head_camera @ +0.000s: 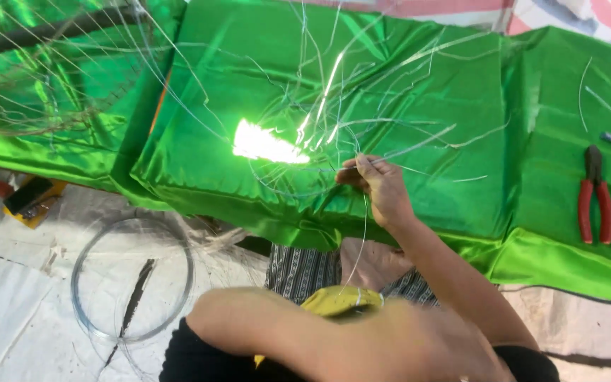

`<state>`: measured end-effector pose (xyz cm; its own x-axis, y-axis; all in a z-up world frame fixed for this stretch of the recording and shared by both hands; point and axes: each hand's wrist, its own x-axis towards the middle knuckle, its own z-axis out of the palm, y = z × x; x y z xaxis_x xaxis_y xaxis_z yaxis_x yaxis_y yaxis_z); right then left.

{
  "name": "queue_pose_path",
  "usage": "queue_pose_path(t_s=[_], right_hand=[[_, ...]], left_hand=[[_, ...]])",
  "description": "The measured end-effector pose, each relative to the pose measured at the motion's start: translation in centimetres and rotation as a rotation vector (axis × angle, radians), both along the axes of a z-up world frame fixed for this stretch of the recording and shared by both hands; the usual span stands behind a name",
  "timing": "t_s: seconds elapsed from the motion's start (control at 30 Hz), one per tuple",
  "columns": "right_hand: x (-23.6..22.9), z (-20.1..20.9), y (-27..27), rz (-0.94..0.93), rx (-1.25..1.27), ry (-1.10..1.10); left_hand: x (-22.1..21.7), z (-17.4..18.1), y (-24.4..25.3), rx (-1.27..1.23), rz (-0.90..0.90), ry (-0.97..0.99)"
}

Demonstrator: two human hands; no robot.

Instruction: Assembling a wire structure by spot welding metal wires together and trimming them with pliers.

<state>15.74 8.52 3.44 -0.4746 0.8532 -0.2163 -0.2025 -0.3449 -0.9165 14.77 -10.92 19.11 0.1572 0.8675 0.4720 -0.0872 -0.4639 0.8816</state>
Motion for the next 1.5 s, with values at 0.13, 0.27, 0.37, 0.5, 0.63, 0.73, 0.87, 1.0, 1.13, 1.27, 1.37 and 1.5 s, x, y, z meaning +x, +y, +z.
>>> queue_pose_path(t_s=[0.13,0.27,0.37,0.5,0.63,0.73,0.87,1.0,1.13,1.27,1.37,1.5], right_hand=[[0.6,0.6,0.1,-0.017,-0.029,-0.019],[1.0,-0.3,0.6,-0.063,-0.056,0.009],[0.8,0.0,0.2,-0.086,-0.029,0.007],[0.6,0.3,-0.2,-0.114,-0.011,0.027],[1.0,-0.3,-0.3,-0.148,-0.005,0.033],[1.3,-0.2,-0.6,-0.188,0.003,0.028],[1.9,-0.3,-1.1,-0.222,0.031,0.034],[1.9,-0.1,-1.2,-0.228,0.041,0.02],[2.2,0.3,-1.0,-0.199,0.046,0.014],[2.5,0.7,-0.6,-0.179,0.057,0.032],[2.5,0.2,-0.5,-0.176,0.039,0.054],[2.5,0.5,-0.5,-0.177,0.006,0.078]], left_hand=[[-10.9,-8.2,6.2,-0.118,0.557,0.183],[-23.5,-17.0,8.1,0.012,1.411,0.061],[-25.9,-14.7,8.0,-0.234,1.31,-0.267],[-29.7,-16.4,11.1,-0.374,1.18,-0.487],[-30.6,-15.9,13.5,-0.425,1.069,-0.671],[-30.6,-13.8,14.8,-0.41,1.068,-0.715],[-33.5,-13.6,17.4,-0.376,1.129,-0.76],[-35.0,-13.4,19.2,-0.325,1.169,-0.661],[-36.2,-14.7,19.9,-0.473,1.122,-0.423],[-35.8,-16.5,17.5,-0.48,1.099,0.292],[-28.6,-12.4,13.8,-0.319,1.111,0.369],[-25.7,-15.8,10.6,-0.063,1.177,0.477]])
